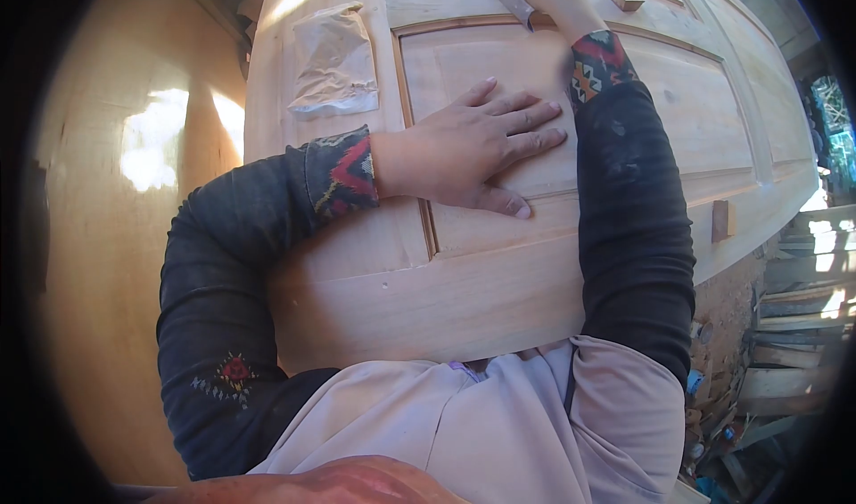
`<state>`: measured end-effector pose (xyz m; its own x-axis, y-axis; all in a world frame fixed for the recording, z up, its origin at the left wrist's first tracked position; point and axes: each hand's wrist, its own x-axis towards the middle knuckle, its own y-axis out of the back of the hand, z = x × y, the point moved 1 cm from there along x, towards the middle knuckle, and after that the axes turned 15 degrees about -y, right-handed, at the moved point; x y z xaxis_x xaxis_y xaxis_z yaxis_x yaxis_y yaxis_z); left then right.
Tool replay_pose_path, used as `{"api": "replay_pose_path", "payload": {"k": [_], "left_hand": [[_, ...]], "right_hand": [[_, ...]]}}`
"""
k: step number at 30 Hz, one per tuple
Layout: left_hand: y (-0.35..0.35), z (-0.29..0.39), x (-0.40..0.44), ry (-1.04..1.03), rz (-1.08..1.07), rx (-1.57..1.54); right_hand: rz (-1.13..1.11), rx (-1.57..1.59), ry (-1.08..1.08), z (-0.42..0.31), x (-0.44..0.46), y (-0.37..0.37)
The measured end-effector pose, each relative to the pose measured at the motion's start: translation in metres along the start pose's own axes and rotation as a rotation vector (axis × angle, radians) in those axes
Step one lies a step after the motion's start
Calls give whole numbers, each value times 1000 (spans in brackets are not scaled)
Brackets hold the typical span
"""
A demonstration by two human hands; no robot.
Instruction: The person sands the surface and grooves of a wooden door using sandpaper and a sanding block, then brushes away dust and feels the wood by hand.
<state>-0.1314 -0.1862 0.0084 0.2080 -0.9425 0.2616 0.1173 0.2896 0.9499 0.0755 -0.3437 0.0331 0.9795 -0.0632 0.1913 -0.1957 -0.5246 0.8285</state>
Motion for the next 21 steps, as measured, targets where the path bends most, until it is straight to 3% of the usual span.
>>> {"api": "replay_pose_path", "payload": {"k": [5,7,9,11,14,17,21], "left_hand": [[5,-2,1,25,11,-10],[27,-10,4,100,-30,14],[43,-59,-4,397,110,119],[49,-85,-29,548,410,489],[49,-93,-42,799,52,393],[46,-93,-41,837,81,456],[42,-84,-37,896,44,560]], "right_hand": [[-146,168,-141,3,-1,14],[-37,180,-56,9,4,8],[81,179,-40,1,-4,11],[209,167,-86,-30,-29,29],[26,-9,-1,-20,-12,15],[86,-216,179,-18,-17,3],[-105,-306,130,-31,-23,11]]}}
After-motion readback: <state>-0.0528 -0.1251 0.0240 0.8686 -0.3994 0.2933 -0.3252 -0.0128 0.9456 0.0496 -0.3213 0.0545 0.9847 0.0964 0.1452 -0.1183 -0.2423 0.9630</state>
